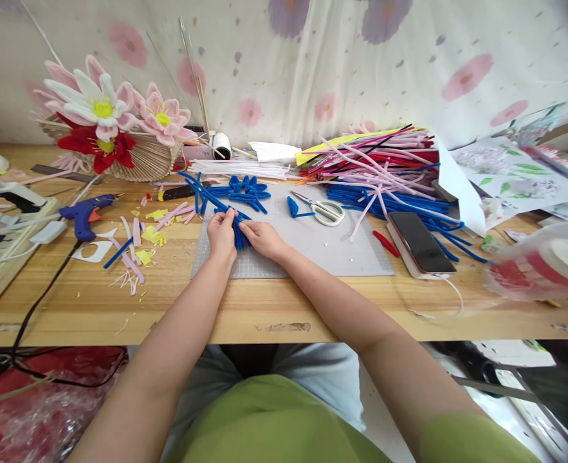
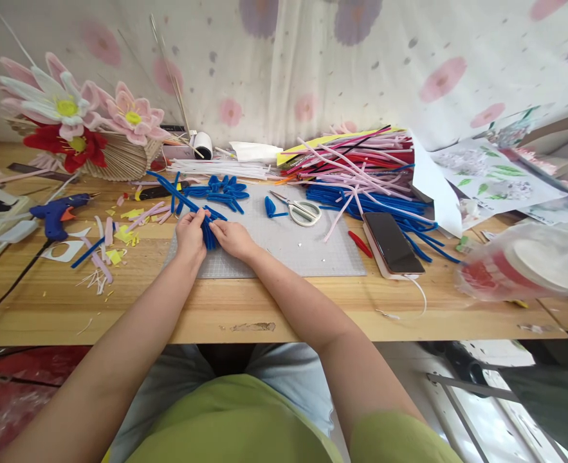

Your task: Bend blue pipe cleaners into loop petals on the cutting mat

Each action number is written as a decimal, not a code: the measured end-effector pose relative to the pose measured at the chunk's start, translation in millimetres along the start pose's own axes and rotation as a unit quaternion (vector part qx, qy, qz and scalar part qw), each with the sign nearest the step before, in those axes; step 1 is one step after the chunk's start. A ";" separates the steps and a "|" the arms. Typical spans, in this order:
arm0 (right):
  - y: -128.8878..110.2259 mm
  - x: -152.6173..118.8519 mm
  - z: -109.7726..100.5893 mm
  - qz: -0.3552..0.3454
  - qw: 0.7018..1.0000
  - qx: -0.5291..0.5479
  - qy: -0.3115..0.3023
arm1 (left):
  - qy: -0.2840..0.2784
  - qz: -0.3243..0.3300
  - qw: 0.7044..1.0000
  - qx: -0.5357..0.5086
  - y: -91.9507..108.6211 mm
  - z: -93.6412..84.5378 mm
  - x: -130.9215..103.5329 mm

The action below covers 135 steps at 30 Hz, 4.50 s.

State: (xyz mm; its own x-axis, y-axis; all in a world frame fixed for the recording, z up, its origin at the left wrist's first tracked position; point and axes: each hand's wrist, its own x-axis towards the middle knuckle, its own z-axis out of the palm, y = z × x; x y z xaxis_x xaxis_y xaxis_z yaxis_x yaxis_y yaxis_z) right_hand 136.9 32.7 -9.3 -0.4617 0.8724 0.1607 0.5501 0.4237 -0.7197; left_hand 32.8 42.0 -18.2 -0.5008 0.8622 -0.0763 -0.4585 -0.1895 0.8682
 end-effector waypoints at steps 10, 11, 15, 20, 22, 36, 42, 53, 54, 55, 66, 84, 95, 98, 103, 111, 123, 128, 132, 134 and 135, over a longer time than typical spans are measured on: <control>-4.5 -5.2 -2.2 0.031 0.998 0.047 0.004 | 0.049 -0.005 0.999 -0.021 3.2 -1.8 6.7; -6.1 -5.6 -2.2 0.026 0.999 0.043 0.001 | 0.057 -0.017 0.998 -0.024 3.9 -1.1 6.0; -10.8 -8.1 -1.4 -0.002 1.000 0.007 0.003 | 0.072 -0.058 0.994 -0.057 7.5 1.1 3.7; -5.9 -7.8 0.8 -0.010 1.000 0.017 0.013 | 0.064 -0.066 0.993 -0.074 8.5 1.3 3.7; -0.5 -5.4 2.5 -0.002 0.999 0.030 0.023 | 0.049 -0.050 0.995 -0.069 5.9 1.3 3.1; -5.1 1.7 -1.7 0.005 0.999 -0.033 0.015 | 0.029 -0.033 0.998 -0.039 -1.0 -2.3 7.0; 2.8 2.9 2.4 0.040 0.999 0.002 0.026 | 0.006 -0.025 0.998 -0.056 1.9 3.2 -1.2; -8.0 4.6 -0.6 0.045 0.997 -0.052 0.016 | 0.016 -0.017 0.999 -0.047 -3.4 -1.2 5.8; -8.6 4.3 -0.2 0.044 0.997 -0.057 0.015 | 0.018 -0.017 0.999 -0.042 -3.5 -1.9 6.7; -9.0 4.0 0.3 0.042 0.997 -0.063 0.016 | 0.017 -0.016 0.999 -0.035 -3.6 -2.6 7.4; 3.9 9.5 7.2 0.052 0.994 0.075 0.054 | -0.052 -0.018 0.998 -0.027 -2.1 2.7 -3.2; -3.6 0.2 5.8 0.034 0.994 -0.101 0.025 | 0.001 0.005 1.000 0.025 -0.3 -2.9 2.5; 6.9 -3.4 3.3 0.046 0.981 0.190 0.012 | -0.207 -0.119 0.970 0.053 12.0 3.4 -17.7; 8.7 -1.9 5.1 0.043 0.943 0.331 0.005 | -0.235 -0.137 0.961 0.047 16.4 3.5 -21.4; 12.3 -0.1 5.2 0.042 0.900 0.432 -0.033 | -0.215 -0.147 0.965 0.015 15.2 4.1 -24.1; 6.0 -4.6 -4.9 0.044 0.926 0.344 -0.150 | -0.103 -0.098 0.990 -0.010 24.5 3.9 -11.1; 27.8 3.5 -22.3 0.118 0.870 0.478 0.038 | -0.329 -0.229 0.895 0.196 30.8 -7.9 -15.5; 26.9 4.0 -18.7 0.145 0.882 0.440 0.086 | -0.328 -0.259 0.893 0.168 30.3 -6.1 -17.9; 26.3 5.5 -17.8 0.152 0.882 0.420 0.150 | -0.319 -0.293 0.891 0.138 32.0 -4.8 -15.6; 25.4 5.6 -17.2 0.156 0.878 0.423 0.161 | -0.298 -0.310 0.894 0.124 32.1 -3.9 -14.3; 25.0 5.5 -17.0 0.156 0.877 0.424 0.163 | -0.287 -0.321 0.895 0.114 32.3 -3.5 -13.6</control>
State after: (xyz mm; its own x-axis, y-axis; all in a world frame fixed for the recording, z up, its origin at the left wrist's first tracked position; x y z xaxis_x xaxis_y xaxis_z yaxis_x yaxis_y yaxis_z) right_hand 160.0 52.3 -15.0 -0.0800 0.9956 -0.0491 -0.1653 -0.0618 -0.9843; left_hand 22.2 22.4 9.1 0.3024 0.8709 -0.3875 -0.3227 0.4761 0.8180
